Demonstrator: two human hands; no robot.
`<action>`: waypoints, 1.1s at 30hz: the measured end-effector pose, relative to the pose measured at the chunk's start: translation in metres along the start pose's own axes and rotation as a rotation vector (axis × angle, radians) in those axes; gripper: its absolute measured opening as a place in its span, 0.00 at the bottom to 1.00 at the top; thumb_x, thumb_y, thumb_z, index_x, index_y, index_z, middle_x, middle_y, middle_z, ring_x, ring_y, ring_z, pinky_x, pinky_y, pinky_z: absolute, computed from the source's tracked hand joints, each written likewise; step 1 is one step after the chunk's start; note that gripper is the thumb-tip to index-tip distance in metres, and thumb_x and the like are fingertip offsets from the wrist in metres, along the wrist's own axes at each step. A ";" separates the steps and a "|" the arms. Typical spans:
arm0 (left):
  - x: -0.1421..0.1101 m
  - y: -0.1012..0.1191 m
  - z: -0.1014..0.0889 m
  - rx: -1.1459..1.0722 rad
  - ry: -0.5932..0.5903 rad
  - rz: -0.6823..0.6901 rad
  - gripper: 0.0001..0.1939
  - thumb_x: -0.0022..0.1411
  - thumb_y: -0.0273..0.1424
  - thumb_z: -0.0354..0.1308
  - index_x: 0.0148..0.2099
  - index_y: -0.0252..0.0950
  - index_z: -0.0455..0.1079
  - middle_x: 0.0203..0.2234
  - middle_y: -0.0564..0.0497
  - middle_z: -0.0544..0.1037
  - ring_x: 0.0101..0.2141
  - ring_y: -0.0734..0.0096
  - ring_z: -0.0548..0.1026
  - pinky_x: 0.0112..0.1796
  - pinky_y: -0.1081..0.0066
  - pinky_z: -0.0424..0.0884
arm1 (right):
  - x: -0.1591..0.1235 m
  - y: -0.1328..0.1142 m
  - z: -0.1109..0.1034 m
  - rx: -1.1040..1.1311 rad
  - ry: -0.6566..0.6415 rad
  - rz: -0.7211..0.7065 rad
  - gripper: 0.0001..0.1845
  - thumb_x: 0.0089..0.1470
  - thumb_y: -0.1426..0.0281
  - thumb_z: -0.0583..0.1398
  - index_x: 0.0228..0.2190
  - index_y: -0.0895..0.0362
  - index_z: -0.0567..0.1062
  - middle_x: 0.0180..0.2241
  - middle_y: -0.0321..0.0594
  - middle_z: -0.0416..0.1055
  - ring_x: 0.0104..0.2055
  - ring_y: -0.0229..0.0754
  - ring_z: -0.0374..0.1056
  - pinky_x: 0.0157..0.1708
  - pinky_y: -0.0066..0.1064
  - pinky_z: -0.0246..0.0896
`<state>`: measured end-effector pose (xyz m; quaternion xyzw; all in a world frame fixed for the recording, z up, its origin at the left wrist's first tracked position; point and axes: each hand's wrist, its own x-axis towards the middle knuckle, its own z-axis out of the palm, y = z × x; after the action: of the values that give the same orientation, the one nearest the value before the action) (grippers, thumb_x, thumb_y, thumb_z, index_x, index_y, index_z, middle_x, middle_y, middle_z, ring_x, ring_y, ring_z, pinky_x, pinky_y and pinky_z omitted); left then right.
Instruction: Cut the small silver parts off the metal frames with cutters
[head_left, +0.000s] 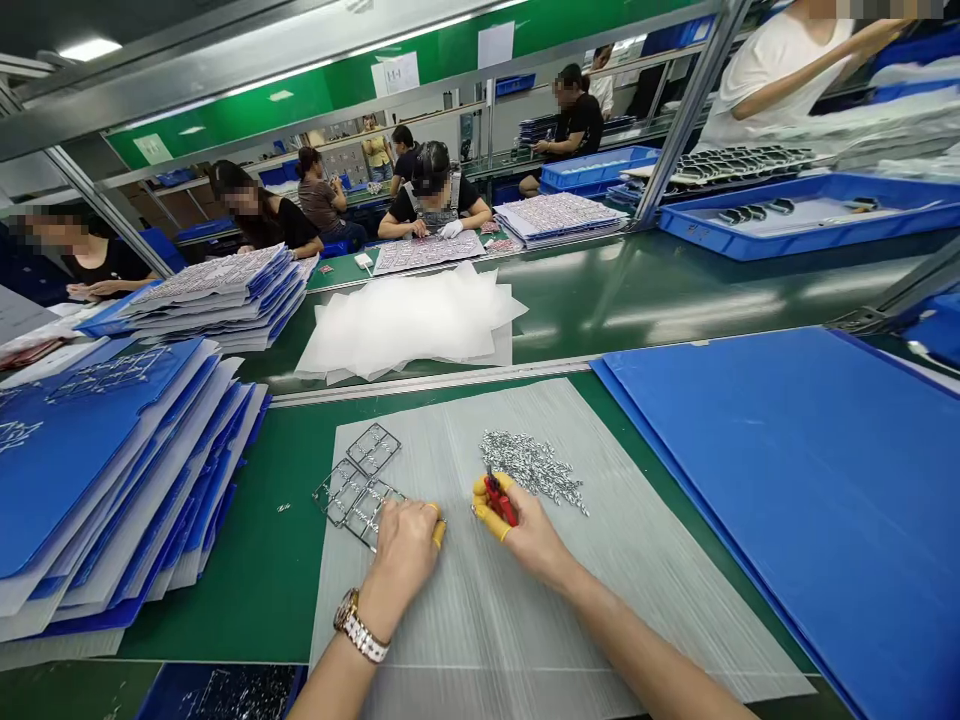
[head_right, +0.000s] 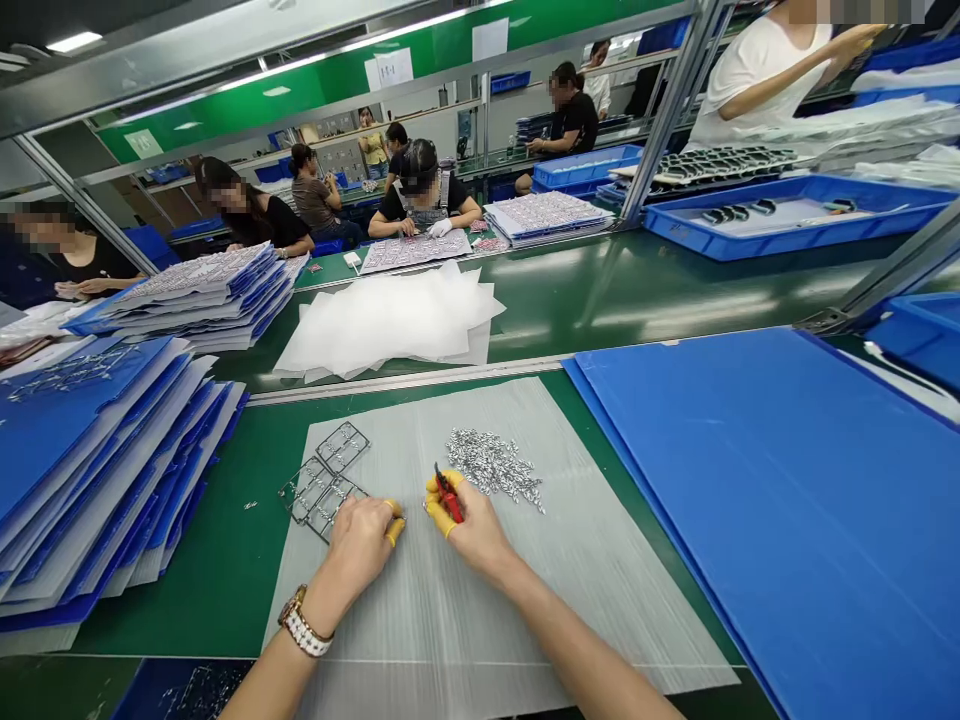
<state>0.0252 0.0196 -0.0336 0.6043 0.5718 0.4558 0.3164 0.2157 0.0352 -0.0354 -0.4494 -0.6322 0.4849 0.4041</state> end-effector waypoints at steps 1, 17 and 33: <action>0.000 -0.002 0.001 0.003 -0.006 -0.005 0.08 0.43 0.28 0.67 0.20 0.42 0.70 0.15 0.50 0.69 0.24 0.61 0.69 0.45 0.59 0.58 | -0.001 0.002 -0.002 -0.014 -0.003 -0.014 0.08 0.55 0.66 0.54 0.37 0.54 0.64 0.34 0.39 0.69 0.35 0.38 0.68 0.36 0.31 0.65; -0.022 0.011 -0.013 -0.627 0.022 -0.379 0.12 0.52 0.36 0.62 0.36 0.33 0.71 0.30 0.44 0.80 0.15 0.81 0.67 0.21 0.75 0.62 | -0.034 0.006 -0.036 -0.705 0.053 -0.100 0.12 0.52 0.77 0.52 0.39 0.58 0.68 0.35 0.43 0.70 0.37 0.43 0.66 0.36 0.33 0.59; -0.051 -0.017 0.020 -0.477 0.096 -0.383 0.14 0.48 0.34 0.65 0.36 0.34 0.68 0.25 0.50 0.76 0.24 0.72 0.74 0.20 0.78 0.63 | -0.019 -0.016 0.013 -1.137 -0.147 0.248 0.09 0.54 0.68 0.53 0.35 0.59 0.70 0.33 0.47 0.73 0.35 0.48 0.70 0.30 0.32 0.55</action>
<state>0.0403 -0.0255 -0.0661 0.3719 0.5666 0.5371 0.5021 0.2060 0.0123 -0.0237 -0.6312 -0.7622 0.1433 -0.0052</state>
